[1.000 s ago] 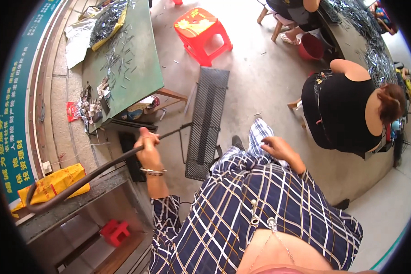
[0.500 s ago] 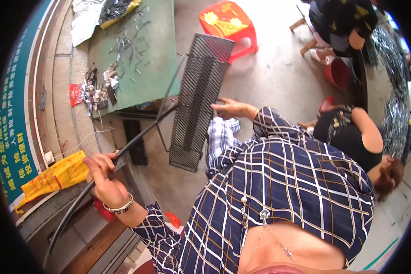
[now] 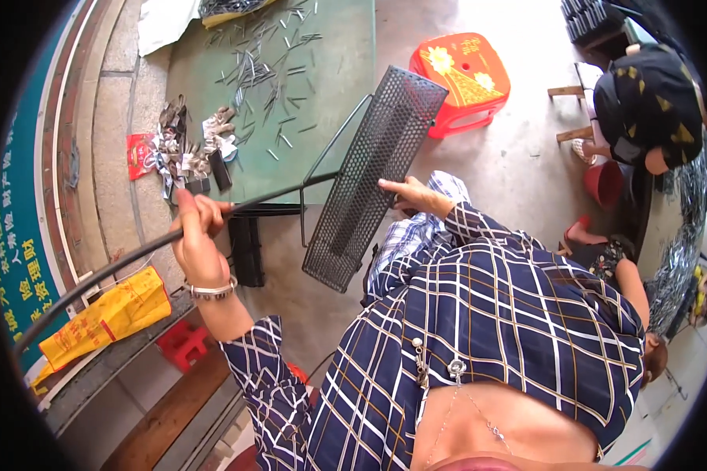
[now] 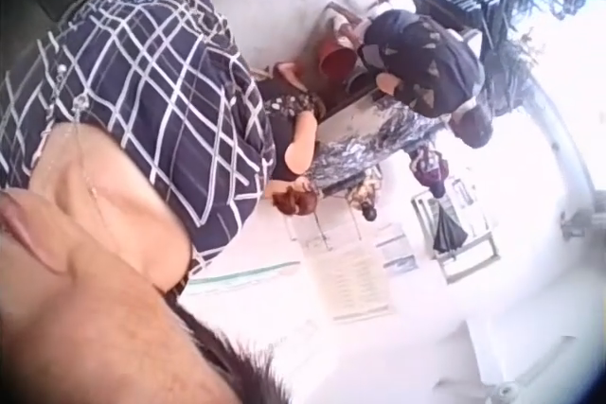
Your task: Inserting small metal pins into the holes of a perforated metal grate.
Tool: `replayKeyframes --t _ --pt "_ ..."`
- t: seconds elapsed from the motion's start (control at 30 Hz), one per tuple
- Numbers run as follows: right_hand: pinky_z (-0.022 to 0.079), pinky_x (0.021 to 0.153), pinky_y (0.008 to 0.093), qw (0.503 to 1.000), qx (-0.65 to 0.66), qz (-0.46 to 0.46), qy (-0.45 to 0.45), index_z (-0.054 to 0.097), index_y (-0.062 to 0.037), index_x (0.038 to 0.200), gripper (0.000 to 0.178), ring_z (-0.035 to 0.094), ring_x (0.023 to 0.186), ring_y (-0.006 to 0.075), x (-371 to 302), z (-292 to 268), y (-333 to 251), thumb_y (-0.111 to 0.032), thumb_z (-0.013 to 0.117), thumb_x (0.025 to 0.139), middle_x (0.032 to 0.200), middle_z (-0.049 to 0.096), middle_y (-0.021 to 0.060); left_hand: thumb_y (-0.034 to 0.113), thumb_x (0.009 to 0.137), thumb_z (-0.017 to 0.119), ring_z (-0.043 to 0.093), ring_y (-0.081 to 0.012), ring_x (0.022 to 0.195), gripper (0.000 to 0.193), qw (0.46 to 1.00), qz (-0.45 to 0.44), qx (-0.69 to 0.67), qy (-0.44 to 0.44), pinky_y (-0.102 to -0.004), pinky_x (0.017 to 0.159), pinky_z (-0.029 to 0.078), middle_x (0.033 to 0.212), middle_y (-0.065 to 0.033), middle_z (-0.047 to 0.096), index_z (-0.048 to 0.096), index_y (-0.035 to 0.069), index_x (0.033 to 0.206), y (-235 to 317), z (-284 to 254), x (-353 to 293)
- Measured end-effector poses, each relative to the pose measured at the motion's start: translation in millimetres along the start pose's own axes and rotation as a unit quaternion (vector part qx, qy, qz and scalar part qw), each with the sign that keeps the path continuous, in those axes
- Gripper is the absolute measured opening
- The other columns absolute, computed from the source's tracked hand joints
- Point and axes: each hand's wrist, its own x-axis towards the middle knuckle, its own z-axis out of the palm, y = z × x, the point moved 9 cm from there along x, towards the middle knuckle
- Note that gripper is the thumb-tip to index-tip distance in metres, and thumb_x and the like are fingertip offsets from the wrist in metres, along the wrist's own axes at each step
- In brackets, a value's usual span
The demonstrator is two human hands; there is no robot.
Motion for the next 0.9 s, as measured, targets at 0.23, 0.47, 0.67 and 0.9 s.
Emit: replayKeyframes --t 0.23,0.47,0.67,0.9 --pt "0.049 0.081 0.0348 0.996 0.068 0.06 -0.013 0.046 0.0006 0.119 0.067 0.047 0.107 0.0213 91 -24 -60 -0.048 0.064 0.076 0.121 0.046 0.0106 0.035 0.095 0.038 0.046 -0.0142 0.062 0.049 0.998 -0.054 -0.02 0.037 -0.025 0.062 0.038 0.057 -0.0014 0.04 0.03 0.01 0.054 -48 12 103" --pt "0.046 0.08 0.0335 0.995 0.044 0.083 -0.043 0.053 -0.003 0.113 0.057 0.052 0.097 0.0186 158 -44 -94 -0.047 0.062 0.078 0.109 0.056 0.0061 0.033 0.096 0.036 0.034 -0.0104 0.053 0.05 0.999 -0.036 0.006 0.029 -0.0293 0.067 0.043 0.054 0.0011 0.031 0.026 0.01 0.053 -47 39 177" --pt "0.046 0.084 0.0347 0.995 0.03 0.07 -0.062 0.051 0.0014 0.114 0.06 0.05 0.106 0.0221 189 -6 -124 -0.044 0.064 0.077 0.114 0.054 0.0113 0.033 0.096 0.036 0.041 -0.0127 0.059 0.05 0.994 -0.061 0.001 0.089 -0.0295 0.068 0.043 0.056 -0.0011 0.036 0.027 0.01 0.053 -47 9 209" --pt "0.054 0.063 0.0324 0.977 -0.156 0.141 0.038 0.053 0.0141 0.101 0.076 0.063 0.073 0.0292 219 -2 -135 -0.054 0.066 0.071 0.094 0.059 0.024 0.028 0.093 0.045 0.048 -0.0131 0.059 0.041 0.996 -0.038 -0.05 0.071 -0.0294 0.065 0.045 0.059 -0.0025 0.045 0.044 0.004 0.06 -85 -22 246"
